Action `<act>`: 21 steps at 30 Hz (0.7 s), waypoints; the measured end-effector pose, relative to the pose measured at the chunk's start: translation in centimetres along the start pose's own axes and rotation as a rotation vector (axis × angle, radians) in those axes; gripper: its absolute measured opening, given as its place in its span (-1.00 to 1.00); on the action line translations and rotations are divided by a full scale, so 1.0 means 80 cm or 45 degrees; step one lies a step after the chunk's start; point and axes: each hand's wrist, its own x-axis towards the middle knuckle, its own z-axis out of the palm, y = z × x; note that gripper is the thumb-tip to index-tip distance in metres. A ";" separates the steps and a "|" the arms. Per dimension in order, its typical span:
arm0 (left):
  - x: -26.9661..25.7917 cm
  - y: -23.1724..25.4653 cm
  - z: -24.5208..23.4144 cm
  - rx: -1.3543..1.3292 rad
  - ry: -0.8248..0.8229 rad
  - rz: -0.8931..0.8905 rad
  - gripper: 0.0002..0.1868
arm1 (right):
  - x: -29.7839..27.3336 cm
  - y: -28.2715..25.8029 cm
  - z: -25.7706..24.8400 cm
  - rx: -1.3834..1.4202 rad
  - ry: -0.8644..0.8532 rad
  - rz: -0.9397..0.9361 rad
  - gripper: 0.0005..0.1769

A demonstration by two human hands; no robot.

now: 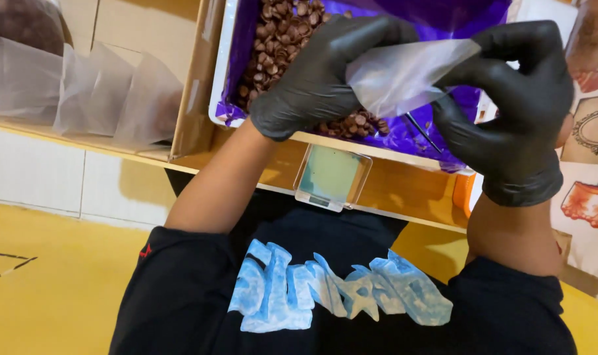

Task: Manually filling small plastic bags with snacks from a tray and weighing them on a digital scale for portion control.

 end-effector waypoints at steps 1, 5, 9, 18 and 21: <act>-0.003 -0.005 -0.002 0.085 0.009 0.055 -0.68 | 0.006 -0.006 0.000 -0.035 -0.067 0.038 -0.90; -0.019 -0.019 -0.007 0.347 -0.016 -0.122 -0.72 | 0.012 -0.001 0.014 -0.408 -0.125 -0.107 -0.77; -0.033 -0.037 -0.006 0.368 -0.011 -0.007 -0.67 | 0.008 0.006 0.025 -0.309 -0.126 -0.207 -0.77; -0.029 -0.044 0.001 0.619 0.101 -0.078 -0.83 | 0.006 0.014 0.040 -0.467 -0.028 -0.222 -0.75; -0.028 -0.048 0.003 0.695 0.091 -0.082 -0.78 | 0.008 0.013 0.038 -0.506 -0.042 -0.197 -0.82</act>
